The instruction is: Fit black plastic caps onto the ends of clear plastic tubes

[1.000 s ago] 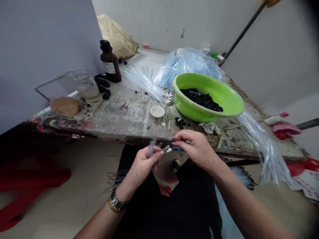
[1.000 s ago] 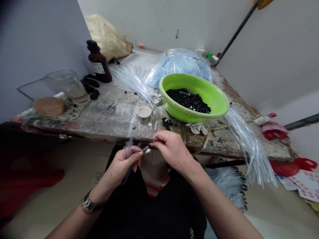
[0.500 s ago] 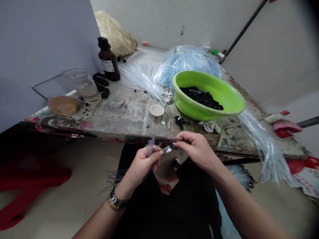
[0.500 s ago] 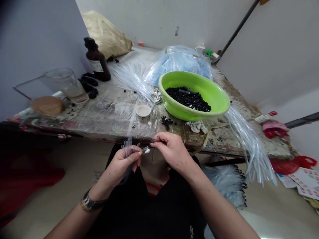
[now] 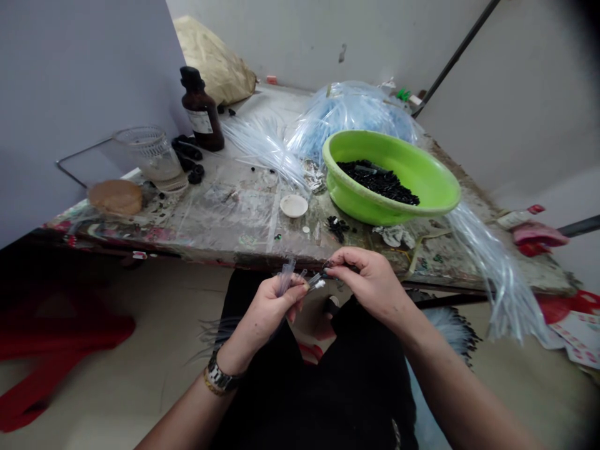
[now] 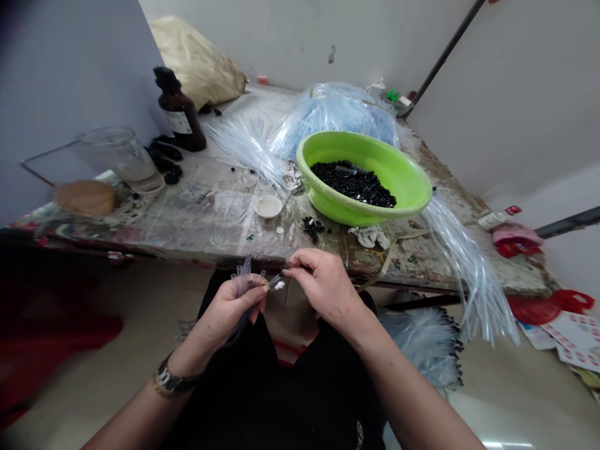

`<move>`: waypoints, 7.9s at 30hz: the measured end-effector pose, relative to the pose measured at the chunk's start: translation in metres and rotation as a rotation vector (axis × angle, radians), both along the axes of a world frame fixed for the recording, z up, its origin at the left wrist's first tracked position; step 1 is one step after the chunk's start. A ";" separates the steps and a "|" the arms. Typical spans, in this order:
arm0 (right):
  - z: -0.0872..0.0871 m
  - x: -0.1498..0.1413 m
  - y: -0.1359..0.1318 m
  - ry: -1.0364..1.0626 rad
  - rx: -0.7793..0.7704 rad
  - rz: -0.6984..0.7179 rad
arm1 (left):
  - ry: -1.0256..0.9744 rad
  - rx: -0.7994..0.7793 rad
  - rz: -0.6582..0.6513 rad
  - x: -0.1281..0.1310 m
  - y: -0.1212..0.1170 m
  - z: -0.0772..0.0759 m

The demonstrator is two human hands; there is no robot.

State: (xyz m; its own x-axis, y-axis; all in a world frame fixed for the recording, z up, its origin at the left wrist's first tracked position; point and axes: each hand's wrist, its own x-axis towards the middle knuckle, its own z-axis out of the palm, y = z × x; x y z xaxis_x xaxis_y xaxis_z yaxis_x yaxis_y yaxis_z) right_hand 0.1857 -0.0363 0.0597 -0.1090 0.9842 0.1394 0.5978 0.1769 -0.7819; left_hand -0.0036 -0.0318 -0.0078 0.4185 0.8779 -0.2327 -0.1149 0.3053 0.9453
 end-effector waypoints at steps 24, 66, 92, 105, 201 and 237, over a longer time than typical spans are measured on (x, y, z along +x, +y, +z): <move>0.005 0.008 -0.006 -0.080 -0.030 0.093 | 0.072 0.076 -0.040 0.002 0.000 0.001; -0.010 -0.002 -0.032 -0.143 0.103 -0.034 | 0.104 0.087 -0.017 0.012 -0.008 -0.002; -0.022 0.010 -0.028 0.018 -0.007 -0.052 | 0.058 -0.001 -0.002 0.017 -0.010 -0.003; -0.019 0.010 -0.034 -0.050 -0.017 0.005 | 0.076 -0.013 -0.057 0.016 -0.012 0.003; -0.043 0.031 0.104 -0.939 0.023 -0.207 | 0.017 -0.020 0.104 0.017 -0.004 -0.011; -0.029 0.012 0.116 0.309 -0.127 -0.159 | -0.014 -0.028 0.196 0.006 0.003 -0.010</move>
State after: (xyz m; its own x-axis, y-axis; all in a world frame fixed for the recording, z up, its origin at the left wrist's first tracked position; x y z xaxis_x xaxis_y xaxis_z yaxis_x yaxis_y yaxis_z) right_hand 0.1976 0.0797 0.0308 0.0749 0.9970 0.0173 0.3427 -0.0094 -0.9394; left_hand 0.0028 -0.0291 -0.0176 0.2436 0.9363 -0.2532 -0.1881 0.3017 0.9347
